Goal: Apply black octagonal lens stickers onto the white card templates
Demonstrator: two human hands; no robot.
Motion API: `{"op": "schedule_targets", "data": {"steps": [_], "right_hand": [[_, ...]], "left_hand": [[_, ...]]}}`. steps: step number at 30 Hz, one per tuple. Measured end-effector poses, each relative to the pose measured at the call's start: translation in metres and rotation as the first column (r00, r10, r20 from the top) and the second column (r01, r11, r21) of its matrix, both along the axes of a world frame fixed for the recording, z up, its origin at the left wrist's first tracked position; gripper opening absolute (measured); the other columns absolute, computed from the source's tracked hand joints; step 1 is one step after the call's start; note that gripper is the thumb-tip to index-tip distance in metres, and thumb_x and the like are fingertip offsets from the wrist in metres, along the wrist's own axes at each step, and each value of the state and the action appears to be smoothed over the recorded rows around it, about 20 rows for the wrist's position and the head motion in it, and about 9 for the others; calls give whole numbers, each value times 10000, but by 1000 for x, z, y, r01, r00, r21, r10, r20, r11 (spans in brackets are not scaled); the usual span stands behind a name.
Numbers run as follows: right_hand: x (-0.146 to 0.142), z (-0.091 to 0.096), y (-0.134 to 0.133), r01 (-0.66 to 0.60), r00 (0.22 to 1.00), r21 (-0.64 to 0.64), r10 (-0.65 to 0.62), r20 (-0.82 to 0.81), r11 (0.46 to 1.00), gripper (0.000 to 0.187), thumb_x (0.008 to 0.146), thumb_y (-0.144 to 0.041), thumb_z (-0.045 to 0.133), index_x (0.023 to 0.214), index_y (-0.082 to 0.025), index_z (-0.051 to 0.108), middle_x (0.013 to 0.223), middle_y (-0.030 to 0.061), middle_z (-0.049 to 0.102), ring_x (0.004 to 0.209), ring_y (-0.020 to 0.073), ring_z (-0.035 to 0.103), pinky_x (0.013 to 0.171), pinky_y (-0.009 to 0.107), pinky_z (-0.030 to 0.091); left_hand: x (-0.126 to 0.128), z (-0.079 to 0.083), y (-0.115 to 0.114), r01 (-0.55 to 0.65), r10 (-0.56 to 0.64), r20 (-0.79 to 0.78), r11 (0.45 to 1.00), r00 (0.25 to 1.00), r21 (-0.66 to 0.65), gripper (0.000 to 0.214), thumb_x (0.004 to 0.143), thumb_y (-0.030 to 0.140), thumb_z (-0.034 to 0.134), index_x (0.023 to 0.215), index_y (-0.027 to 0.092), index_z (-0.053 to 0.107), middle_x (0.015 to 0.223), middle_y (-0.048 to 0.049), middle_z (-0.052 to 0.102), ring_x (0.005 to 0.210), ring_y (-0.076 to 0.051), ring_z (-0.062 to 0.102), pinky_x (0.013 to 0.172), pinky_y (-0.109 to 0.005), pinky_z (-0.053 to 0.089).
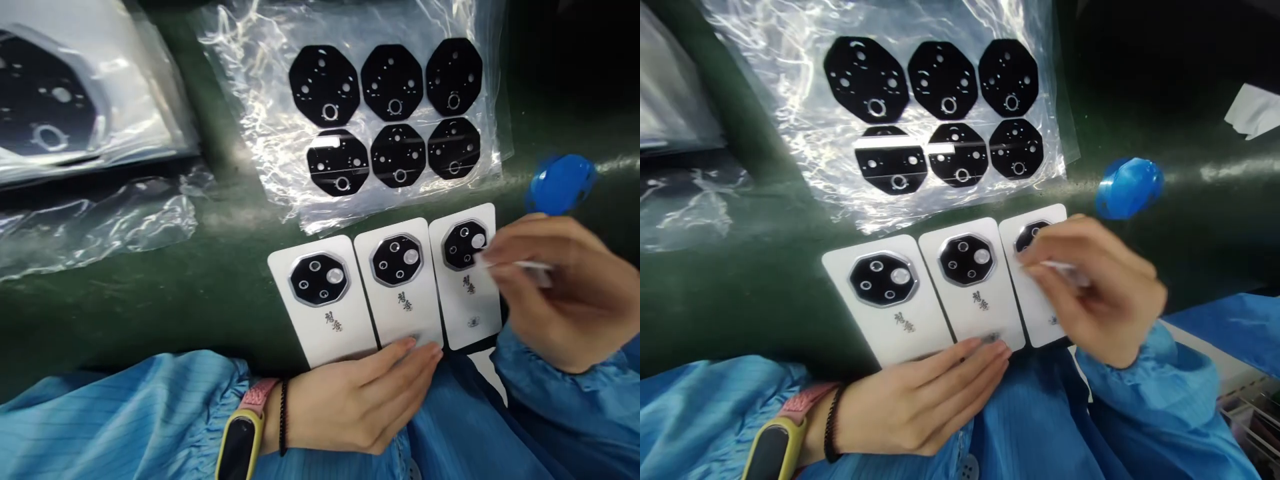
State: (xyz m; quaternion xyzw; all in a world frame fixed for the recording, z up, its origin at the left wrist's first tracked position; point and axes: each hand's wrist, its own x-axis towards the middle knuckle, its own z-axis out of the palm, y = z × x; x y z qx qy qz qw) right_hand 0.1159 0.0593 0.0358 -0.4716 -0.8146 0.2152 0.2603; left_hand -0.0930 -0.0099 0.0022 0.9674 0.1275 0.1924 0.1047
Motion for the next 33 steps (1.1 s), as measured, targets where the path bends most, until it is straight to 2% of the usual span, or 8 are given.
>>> {"op": "schedule_targets", "data": {"steps": [3, 10, 19, 24, 33], "right_hand": [[-29, 3, -9, -131, 991, 34, 130, 31, 991, 181, 849, -15, 591, 913, -184, 598, 850, 40, 647, 725, 131, 598, 593, 309, 503], [-75, -12, -27, -367, 918, 158, 331, 217, 917, 153, 872, 7, 508, 949, -98, 588, 782, 88, 654, 724, 172, 599, 616, 325, 547], [-93, -22, -34, -382, 893, 184, 310, 326, 906, 202, 802, 25, 607, 999, -10, 586, 848, 155, 658, 769, 211, 604, 652, 369, 561], [-98, -15, -32, -425, 856, 193, 323, 403, 885, 148, 825, 17, 575, 957, -40, 613, 790, 142, 678, 712, 212, 622, 584, 361, 560], [-97, -15, -28, -458, 855, 210, 363, 371, 864, 136, 846, 25, 517, 911, -1, 634, 790, 173, 699, 717, 230, 650, 595, 364, 581]], "left_hand": [[-10, -1, -5, -20, 19, 37, 999, 999, 34, 332, 939, 182, 450, 1179, 46, 635, 1231, -113, 651, 1197, -228, 579, 1086, -341, 428], [-35, -8, -24, -126, 123, 67, 991, 990, 42, 319, 918, 162, 470, 1163, 45, 639, 1201, -120, 667, 1117, -213, 630, 1080, -357, 430], [-61, -9, -33, -196, 195, 30, 980, 980, 29, 370, 916, 220, 448, 1152, 1, 630, 1200, -190, 649, 1134, -308, 612, 1048, -474, 435], [-64, -11, -37, -230, 231, 24, 973, 973, -30, 354, 894, 189, 449, 1106, -11, 649, 1195, -203, 648, 1119, -326, 619, 1055, -490, 420], [-63, -11, -36, -232, 232, 12, 973, 973, -3, 355, 894, 205, 451, 1109, 1, 646, 1187, -185, 658, 1092, -309, 635, 1056, -496, 415]]}}
